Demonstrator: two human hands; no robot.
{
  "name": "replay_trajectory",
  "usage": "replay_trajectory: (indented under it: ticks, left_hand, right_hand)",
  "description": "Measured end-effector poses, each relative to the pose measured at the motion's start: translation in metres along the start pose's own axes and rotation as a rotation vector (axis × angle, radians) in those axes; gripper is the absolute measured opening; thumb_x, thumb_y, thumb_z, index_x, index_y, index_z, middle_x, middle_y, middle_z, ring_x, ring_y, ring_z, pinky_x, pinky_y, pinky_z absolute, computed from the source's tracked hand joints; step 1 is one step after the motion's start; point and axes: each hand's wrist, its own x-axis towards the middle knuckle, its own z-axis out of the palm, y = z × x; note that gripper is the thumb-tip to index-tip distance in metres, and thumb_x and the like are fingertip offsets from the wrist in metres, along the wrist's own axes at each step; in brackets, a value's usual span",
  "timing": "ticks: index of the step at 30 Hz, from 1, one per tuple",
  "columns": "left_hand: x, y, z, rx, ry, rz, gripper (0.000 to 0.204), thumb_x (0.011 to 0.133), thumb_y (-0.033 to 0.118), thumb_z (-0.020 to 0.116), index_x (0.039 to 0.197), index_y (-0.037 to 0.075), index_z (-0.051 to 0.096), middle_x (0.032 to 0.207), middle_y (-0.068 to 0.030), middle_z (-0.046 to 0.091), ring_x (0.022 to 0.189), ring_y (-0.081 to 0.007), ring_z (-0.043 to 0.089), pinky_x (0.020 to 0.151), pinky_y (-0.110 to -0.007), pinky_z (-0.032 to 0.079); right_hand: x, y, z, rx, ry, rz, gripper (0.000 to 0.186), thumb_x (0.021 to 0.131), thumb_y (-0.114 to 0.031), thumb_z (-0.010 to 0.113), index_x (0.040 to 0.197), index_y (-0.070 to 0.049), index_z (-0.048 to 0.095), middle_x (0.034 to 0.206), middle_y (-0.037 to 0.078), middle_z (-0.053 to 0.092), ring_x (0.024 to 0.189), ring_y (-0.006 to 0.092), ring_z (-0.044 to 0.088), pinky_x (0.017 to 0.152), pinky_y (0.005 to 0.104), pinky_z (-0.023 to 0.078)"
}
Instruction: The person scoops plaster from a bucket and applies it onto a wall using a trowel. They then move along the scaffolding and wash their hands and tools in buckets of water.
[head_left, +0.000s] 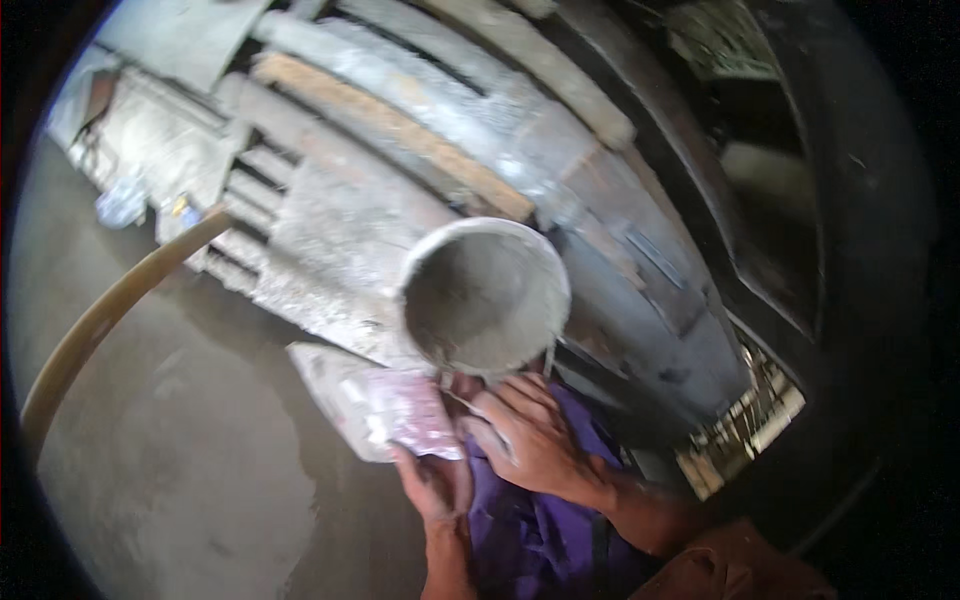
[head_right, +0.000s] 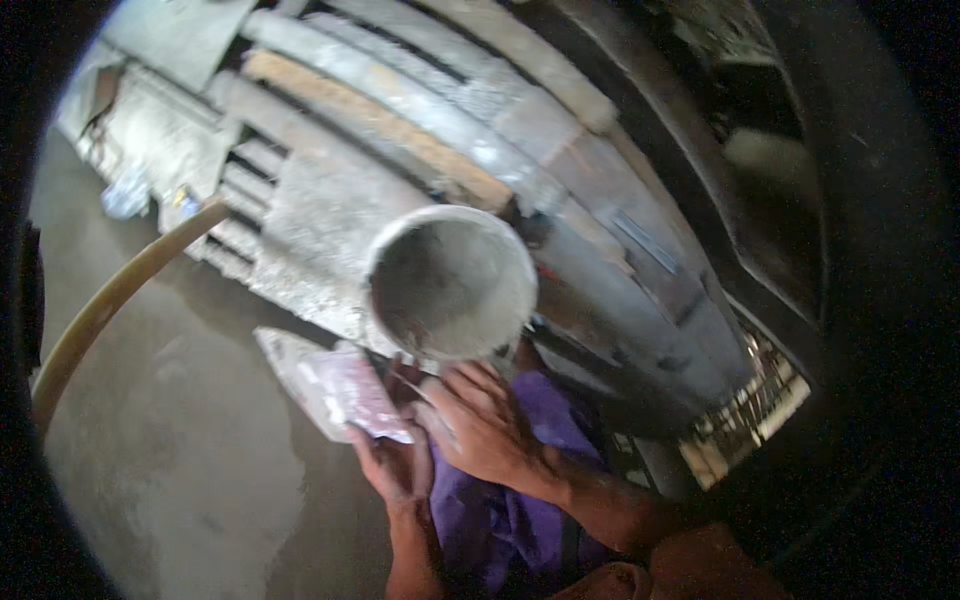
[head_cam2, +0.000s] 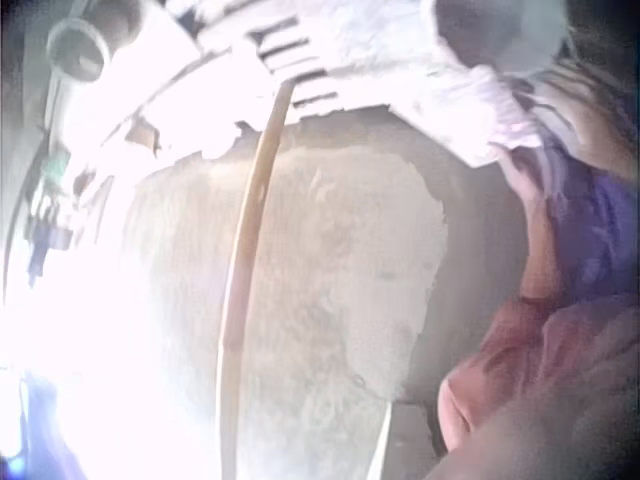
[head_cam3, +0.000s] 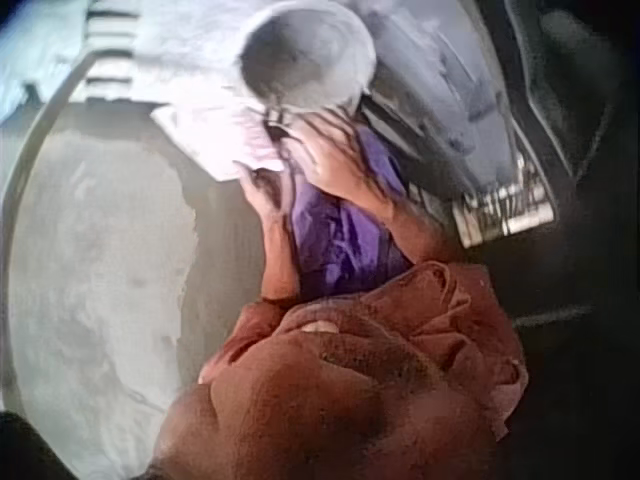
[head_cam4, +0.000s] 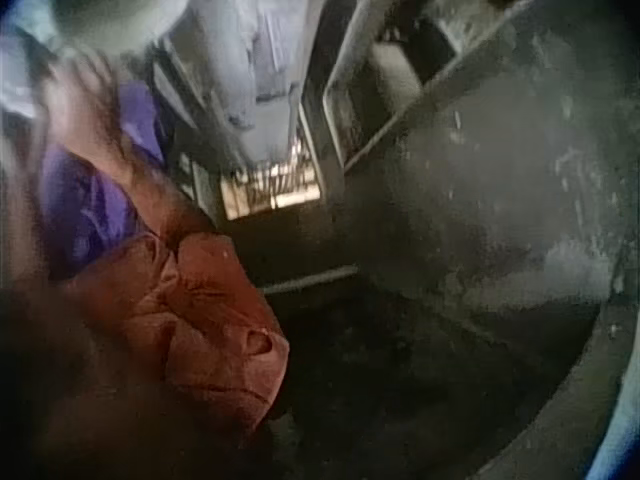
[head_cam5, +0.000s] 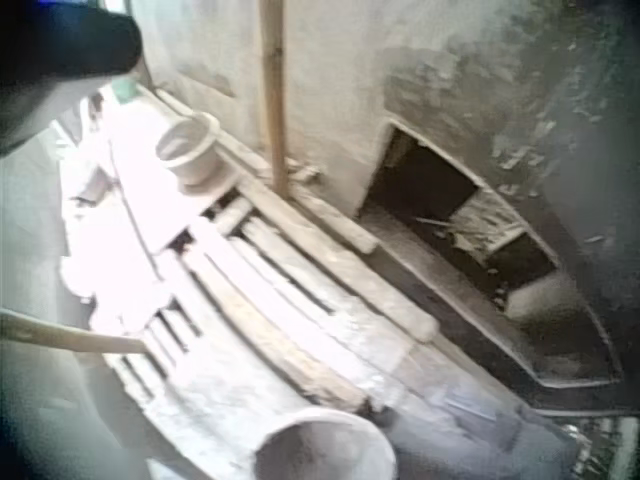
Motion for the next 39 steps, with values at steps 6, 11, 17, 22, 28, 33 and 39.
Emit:
replay_trajectory:
  ticks: [6,11,17,22,28,33,39]
  left_hand:
    - [-0.020,0.064,-0.008,-0.103,-0.149,0.061,0.068,0.097,0.051,0.041,0.147,0.007,0.028,0.145,-0.0169,0.039,0.134,-0.0340,0.037,0.111,-0.049,0.026]
    - [-0.028,0.090,-0.068,-0.194,0.234,0.144,0.049,0.100,0.043,0.043,0.134,0.009,0.044,0.124,-0.0067,0.056,0.103,-0.0234,0.058,0.092,-0.041,0.044]
    - [-0.017,0.131,-0.127,-0.097,0.366,0.270,0.050,0.100,0.044,0.044,0.135,0.009,0.044,0.125,-0.0040,0.055,0.107,-0.0197,0.055,0.088,-0.038,0.042]
    - [0.003,0.161,-0.164,-0.114,0.418,0.376,0.055,0.100,0.044,0.043,0.142,0.008,0.037,0.135,-0.0031,0.049,0.118,-0.0182,0.048,0.098,-0.039,0.036]
    - [0.033,0.209,-0.186,-0.190,0.436,0.408,0.051,0.101,0.039,0.045,0.139,0.005,0.039,0.134,-0.0054,0.050,0.119,-0.0181,0.049,0.099,-0.038,0.037]
    - [0.058,0.247,-0.170,-0.214,0.410,0.430,0.045,0.101,0.032,0.047,0.133,0.001,0.044,0.129,-0.0088,0.055,0.115,-0.0195,0.054,0.098,-0.036,0.041]
    - [0.077,0.282,-0.117,-0.155,0.334,0.363,0.048,0.101,0.021,0.048,0.141,0.000,0.033,0.135,-0.0125,0.048,0.122,-0.0223,0.048,0.102,-0.037,0.038]
  right_hand:
    - [-0.008,-0.041,0.020,0.044,-0.245,-0.187,0.022,0.078,-0.009,0.057,0.098,-0.002,0.062,0.097,0.016,0.059,0.094,0.0346,0.055,0.086,0.0460,0.043]
    - [0.057,-0.010,0.011,0.024,-0.226,-0.362,0.033,0.082,-0.008,0.053,0.114,0.001,0.061,0.117,0.019,0.060,0.112,0.0379,0.052,0.099,0.0459,0.039]
    - [0.240,0.062,0.030,-0.658,0.162,-0.217,0.063,0.087,-0.015,0.058,0.144,-0.001,0.033,0.148,0.021,0.034,0.136,0.0382,0.033,0.111,0.0429,0.030]
    - [0.339,0.098,0.094,-0.717,-0.068,0.049,0.074,0.091,-0.028,0.056,0.149,0.000,0.019,0.155,0.019,0.019,0.141,0.0373,0.024,0.114,0.0425,0.026]
    - [0.359,0.085,0.148,-0.695,-0.075,0.164,0.077,0.090,-0.026,0.053,0.150,0.002,0.012,0.157,0.019,0.015,0.141,0.0377,0.024,0.114,0.0407,0.027]
    - [0.369,0.056,0.156,-0.742,-0.044,0.160,0.076,0.086,-0.019,0.052,0.149,0.004,0.013,0.155,0.020,0.018,0.139,0.0398,0.028,0.113,0.0414,0.029]
    - [0.377,0.023,0.122,-0.760,-0.169,0.364,0.077,0.085,-0.014,0.052,0.149,0.004,0.014,0.154,0.022,0.021,0.134,0.0416,0.035,0.110,0.0429,0.033]
